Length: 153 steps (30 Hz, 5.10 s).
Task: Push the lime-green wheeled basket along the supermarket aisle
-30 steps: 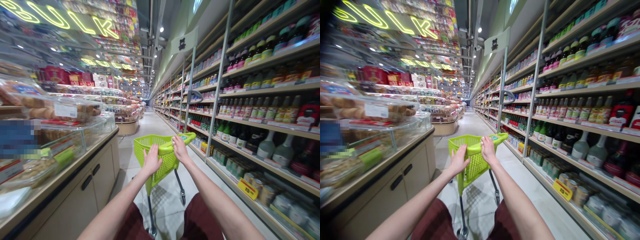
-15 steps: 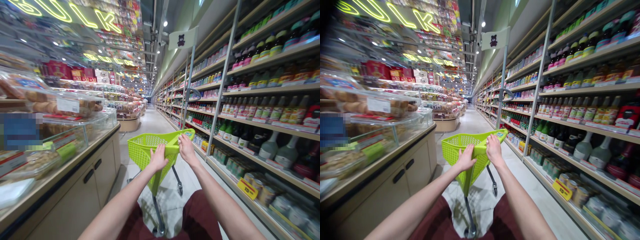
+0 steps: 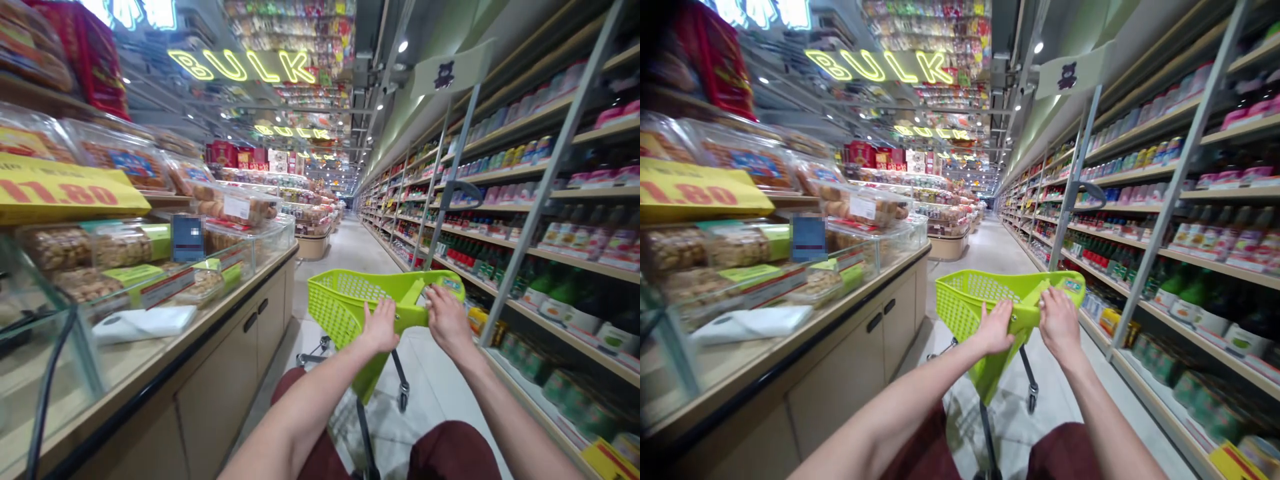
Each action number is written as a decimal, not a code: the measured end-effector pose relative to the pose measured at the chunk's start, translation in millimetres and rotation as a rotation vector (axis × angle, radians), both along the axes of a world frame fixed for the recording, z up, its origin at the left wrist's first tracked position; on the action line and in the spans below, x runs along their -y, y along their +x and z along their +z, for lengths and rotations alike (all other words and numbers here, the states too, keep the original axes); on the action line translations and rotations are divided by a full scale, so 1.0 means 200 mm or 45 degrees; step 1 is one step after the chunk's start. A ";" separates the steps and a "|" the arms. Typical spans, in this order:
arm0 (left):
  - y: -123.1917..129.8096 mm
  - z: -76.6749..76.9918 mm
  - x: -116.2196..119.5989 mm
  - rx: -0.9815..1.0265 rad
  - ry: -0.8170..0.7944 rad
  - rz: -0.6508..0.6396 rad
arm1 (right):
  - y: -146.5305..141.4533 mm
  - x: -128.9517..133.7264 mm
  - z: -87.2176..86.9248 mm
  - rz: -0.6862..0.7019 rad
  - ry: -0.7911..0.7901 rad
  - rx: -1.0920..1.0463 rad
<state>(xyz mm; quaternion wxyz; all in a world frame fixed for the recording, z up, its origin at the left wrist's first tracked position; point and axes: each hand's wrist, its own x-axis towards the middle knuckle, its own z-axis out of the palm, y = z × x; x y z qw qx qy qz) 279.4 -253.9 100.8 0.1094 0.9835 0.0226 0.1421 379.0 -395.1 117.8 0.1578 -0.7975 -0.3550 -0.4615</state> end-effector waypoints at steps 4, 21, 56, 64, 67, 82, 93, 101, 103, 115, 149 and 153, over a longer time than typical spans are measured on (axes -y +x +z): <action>0.01 -0.01 0.05 0.010 -0.010 0.006 | -0.07 -0.05 -0.04 -0.006 -0.144 0.033; 0.08 -0.09 0.04 -0.015 -0.055 0.016 | -0.10 -0.01 -0.08 0.093 -0.198 -0.199; 0.11 -0.29 -0.05 -0.115 0.199 0.187 | -0.05 0.22 -0.73 0.518 -0.598 0.029; 0.04 -0.36 0.02 -0.058 0.201 0.109 | -0.02 0.29 -0.47 0.371 -0.176 0.023; 0.03 -0.35 0.05 -0.028 0.170 0.074 | 0.00 0.27 -0.41 0.329 -0.194 0.046; -0.02 -0.39 -0.04 -0.059 0.116 0.137 | 0.00 0.17 -0.37 0.286 -0.084 0.035; -0.04 -0.48 0.02 -0.108 0.151 0.029 | -0.07 0.11 -0.81 0.483 -0.618 -0.027; -0.02 -0.45 0.00 -0.097 0.140 0.025 | 0.00 0.01 -0.39 0.367 -0.252 0.013; -0.02 -0.43 0.00 -0.086 0.141 0.024 | 0.02 0.00 -0.43 0.387 -0.323 0.013; 0.03 -0.36 -0.15 -0.018 0.119 0.141 | -0.01 -0.06 -0.45 0.398 -0.341 -0.043; 0.11 -0.26 -0.24 -0.226 0.044 0.176 | 0.24 0.08 -0.17 -0.062 -0.137 -0.211; 0.08 -0.29 -0.20 -0.190 0.084 0.132 | 0.11 -0.11 -0.27 0.055 -0.334 -0.251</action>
